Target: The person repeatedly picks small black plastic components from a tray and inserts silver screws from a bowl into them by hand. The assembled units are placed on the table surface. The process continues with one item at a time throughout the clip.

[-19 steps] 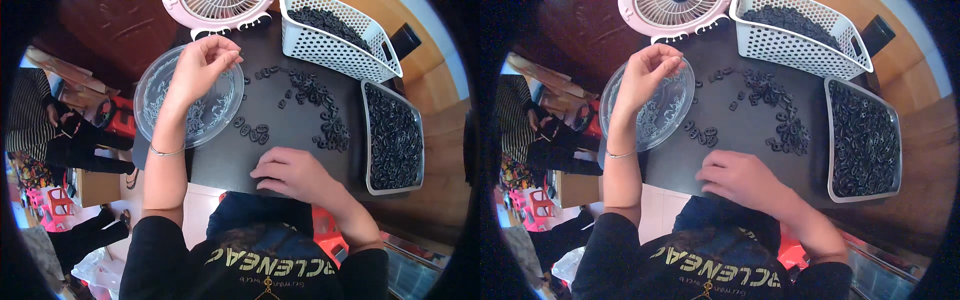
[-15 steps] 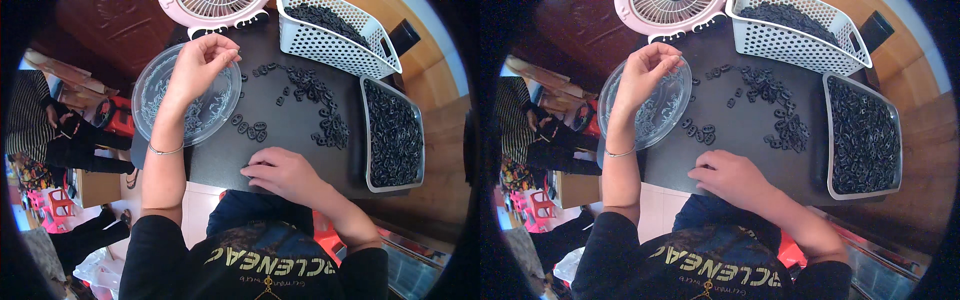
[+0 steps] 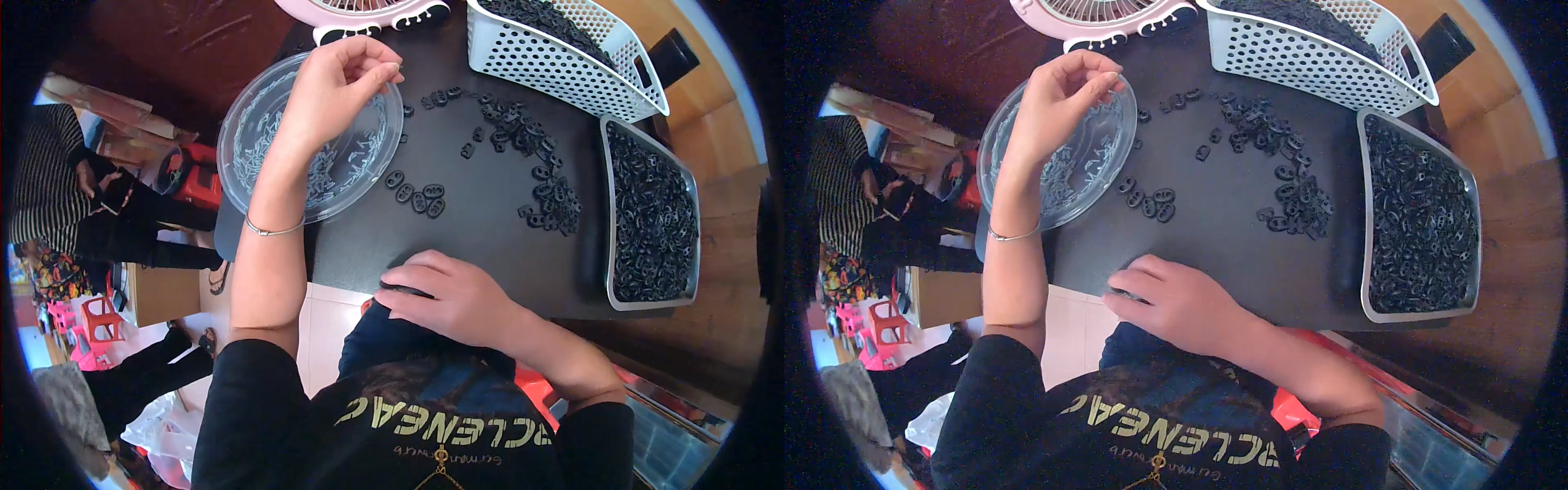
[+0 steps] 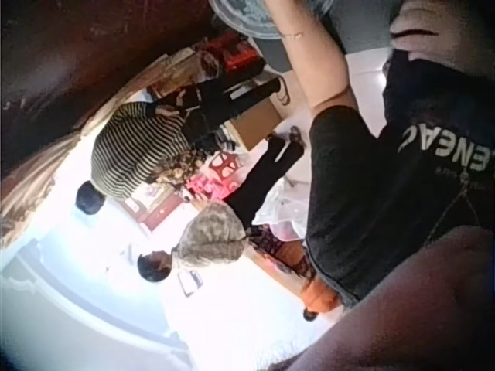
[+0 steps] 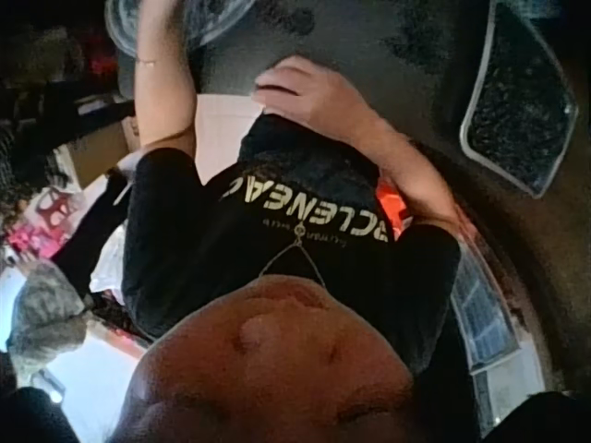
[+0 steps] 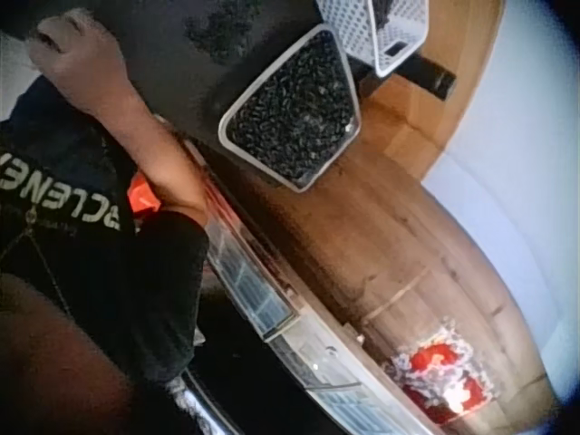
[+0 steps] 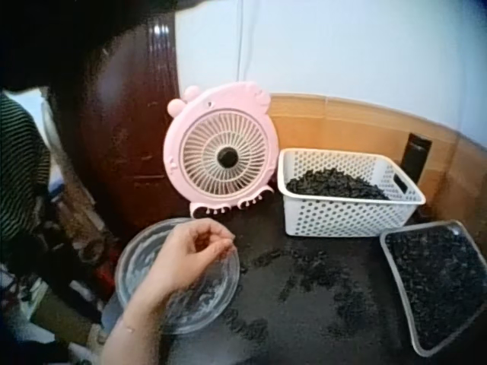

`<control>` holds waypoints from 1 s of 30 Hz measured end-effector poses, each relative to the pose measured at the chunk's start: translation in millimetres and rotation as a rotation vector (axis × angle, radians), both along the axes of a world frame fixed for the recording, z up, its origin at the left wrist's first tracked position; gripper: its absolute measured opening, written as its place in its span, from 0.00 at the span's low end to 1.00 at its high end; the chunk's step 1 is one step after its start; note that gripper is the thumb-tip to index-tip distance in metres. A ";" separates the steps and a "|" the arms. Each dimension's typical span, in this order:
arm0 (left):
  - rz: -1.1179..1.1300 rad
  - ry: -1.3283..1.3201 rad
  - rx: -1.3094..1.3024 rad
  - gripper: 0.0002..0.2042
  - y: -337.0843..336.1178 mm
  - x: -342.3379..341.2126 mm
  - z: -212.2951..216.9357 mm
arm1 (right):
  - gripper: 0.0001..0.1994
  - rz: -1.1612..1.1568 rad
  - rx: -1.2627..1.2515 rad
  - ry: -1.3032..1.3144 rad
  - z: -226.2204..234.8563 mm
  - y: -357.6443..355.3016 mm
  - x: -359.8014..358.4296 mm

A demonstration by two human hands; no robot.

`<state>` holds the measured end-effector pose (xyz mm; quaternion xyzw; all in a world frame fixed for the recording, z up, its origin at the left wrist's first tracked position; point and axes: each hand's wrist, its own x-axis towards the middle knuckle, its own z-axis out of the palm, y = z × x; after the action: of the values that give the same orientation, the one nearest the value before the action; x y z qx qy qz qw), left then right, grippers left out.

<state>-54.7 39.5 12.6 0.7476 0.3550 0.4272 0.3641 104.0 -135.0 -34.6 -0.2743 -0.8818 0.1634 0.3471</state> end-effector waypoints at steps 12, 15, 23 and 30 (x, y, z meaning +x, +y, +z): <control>0.018 -0.006 -0.017 0.06 2.8 0.3 -2.1 | 0.09 -0.110 -0.155 -0.009 -7.4 -1.9 24.4; 0.023 -0.004 -0.032 0.06 -0.1 -1.3 -0.6 | 0.08 -0.248 -0.172 -0.095 2.5 6.1 38.5; -0.016 0.035 -0.029 0.06 -6.8 10.4 1.3 | 0.08 -0.541 -0.009 -0.233 4.6 61.7 36.2; -0.055 0.071 -0.086 0.05 -18.1 23.2 -1.7 | 0.05 -0.618 -0.043 -0.100 20.7 91.5 46.0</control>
<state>-31.6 21.3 11.0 0.7554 0.3652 0.3746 0.3946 150.0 -43.5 -13.9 -0.5444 -0.7689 0.0548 0.3306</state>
